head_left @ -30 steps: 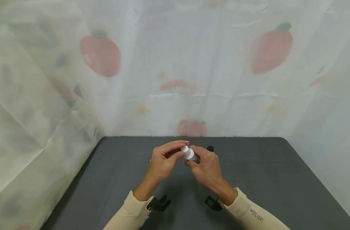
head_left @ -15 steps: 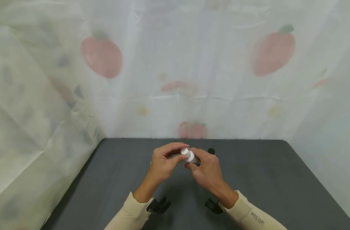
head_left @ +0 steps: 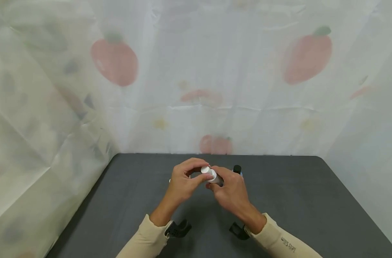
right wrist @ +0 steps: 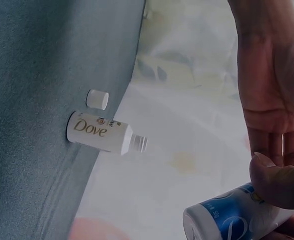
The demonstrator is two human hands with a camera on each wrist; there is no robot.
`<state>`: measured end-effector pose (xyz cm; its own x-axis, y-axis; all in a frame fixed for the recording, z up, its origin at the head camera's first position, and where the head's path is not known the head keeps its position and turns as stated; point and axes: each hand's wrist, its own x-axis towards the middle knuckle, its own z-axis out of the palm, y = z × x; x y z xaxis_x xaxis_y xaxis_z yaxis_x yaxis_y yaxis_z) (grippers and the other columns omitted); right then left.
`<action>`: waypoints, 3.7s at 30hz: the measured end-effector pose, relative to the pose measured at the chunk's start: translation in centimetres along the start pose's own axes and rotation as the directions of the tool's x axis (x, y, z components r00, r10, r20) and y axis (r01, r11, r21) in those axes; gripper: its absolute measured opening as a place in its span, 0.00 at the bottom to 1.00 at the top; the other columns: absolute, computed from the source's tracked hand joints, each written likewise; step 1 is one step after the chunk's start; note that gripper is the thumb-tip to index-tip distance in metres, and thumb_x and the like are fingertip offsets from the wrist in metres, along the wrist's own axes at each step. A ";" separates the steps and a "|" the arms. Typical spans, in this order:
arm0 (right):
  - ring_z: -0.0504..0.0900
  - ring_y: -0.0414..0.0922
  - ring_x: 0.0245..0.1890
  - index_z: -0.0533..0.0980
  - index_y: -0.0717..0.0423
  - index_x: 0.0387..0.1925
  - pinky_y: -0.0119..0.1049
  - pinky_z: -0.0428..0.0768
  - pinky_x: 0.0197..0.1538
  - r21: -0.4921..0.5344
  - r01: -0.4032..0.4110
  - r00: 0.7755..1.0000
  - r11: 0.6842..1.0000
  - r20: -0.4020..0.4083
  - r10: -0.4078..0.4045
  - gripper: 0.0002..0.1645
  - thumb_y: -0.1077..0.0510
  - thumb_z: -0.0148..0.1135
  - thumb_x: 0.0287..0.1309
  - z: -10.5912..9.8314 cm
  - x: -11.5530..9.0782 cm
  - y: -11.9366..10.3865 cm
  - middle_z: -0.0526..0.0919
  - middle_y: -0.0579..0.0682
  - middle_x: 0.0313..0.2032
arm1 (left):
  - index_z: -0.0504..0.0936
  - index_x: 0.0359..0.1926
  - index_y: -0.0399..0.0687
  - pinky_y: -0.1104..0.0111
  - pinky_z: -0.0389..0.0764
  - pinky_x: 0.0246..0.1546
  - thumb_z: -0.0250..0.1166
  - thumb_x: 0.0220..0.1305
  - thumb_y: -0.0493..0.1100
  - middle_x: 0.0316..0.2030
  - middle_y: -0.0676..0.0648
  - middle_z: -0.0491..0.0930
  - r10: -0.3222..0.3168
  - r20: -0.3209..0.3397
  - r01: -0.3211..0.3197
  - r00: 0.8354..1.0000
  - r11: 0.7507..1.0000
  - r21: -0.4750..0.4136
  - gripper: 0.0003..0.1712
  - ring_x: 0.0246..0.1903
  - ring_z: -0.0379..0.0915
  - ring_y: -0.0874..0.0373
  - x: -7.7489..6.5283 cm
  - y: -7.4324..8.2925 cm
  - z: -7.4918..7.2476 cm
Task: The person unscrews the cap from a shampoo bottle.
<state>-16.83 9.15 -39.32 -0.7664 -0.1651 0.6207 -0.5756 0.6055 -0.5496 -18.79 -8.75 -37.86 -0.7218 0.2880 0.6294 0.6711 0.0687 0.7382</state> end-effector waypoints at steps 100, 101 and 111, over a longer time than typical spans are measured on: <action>0.90 0.46 0.42 0.85 0.53 0.56 0.39 0.87 0.40 0.038 -0.091 0.995 0.995 0.052 0.089 0.29 0.62 0.81 0.50 -0.7 -0.3 -0.2 0.91 0.51 0.47 | 0.85 0.56 0.30 0.71 0.87 0.53 0.66 0.69 0.28 0.57 0.33 0.84 0.041 0.063 -0.040 0.997 0.999 -0.010 0.16 0.56 0.86 0.53 0.0 0.5 0.1; 0.90 0.46 0.42 0.85 0.52 0.56 0.39 0.87 0.40 0.038 -0.091 0.995 0.995 0.052 0.089 0.28 0.62 0.81 0.50 -0.7 -0.3 -0.2 0.91 0.51 0.47 | 0.86 0.55 0.31 0.70 0.88 0.52 0.68 0.67 0.29 0.55 0.34 0.85 0.035 0.054 -0.035 0.998 0.999 -0.003 0.15 0.53 0.87 0.53 0.0 0.5 0.1; 0.89 0.46 0.42 0.85 0.54 0.57 0.40 0.87 0.41 0.035 -0.104 0.993 0.994 0.055 0.102 0.30 0.62 0.82 0.49 -0.7 -0.2 -0.4 0.91 0.51 0.48 | 0.84 0.56 0.28 0.71 0.86 0.56 0.65 0.69 0.27 0.58 0.31 0.83 0.039 0.053 -0.036 0.998 0.998 -0.042 0.16 0.58 0.83 0.62 -0.1 0.3 0.0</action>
<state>-16.24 9.47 -38.82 -0.8358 -0.1446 0.5296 -0.5021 0.5914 -0.6309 -18.54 -8.77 -37.73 -0.6854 0.3402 0.6438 0.6893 0.0183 0.7242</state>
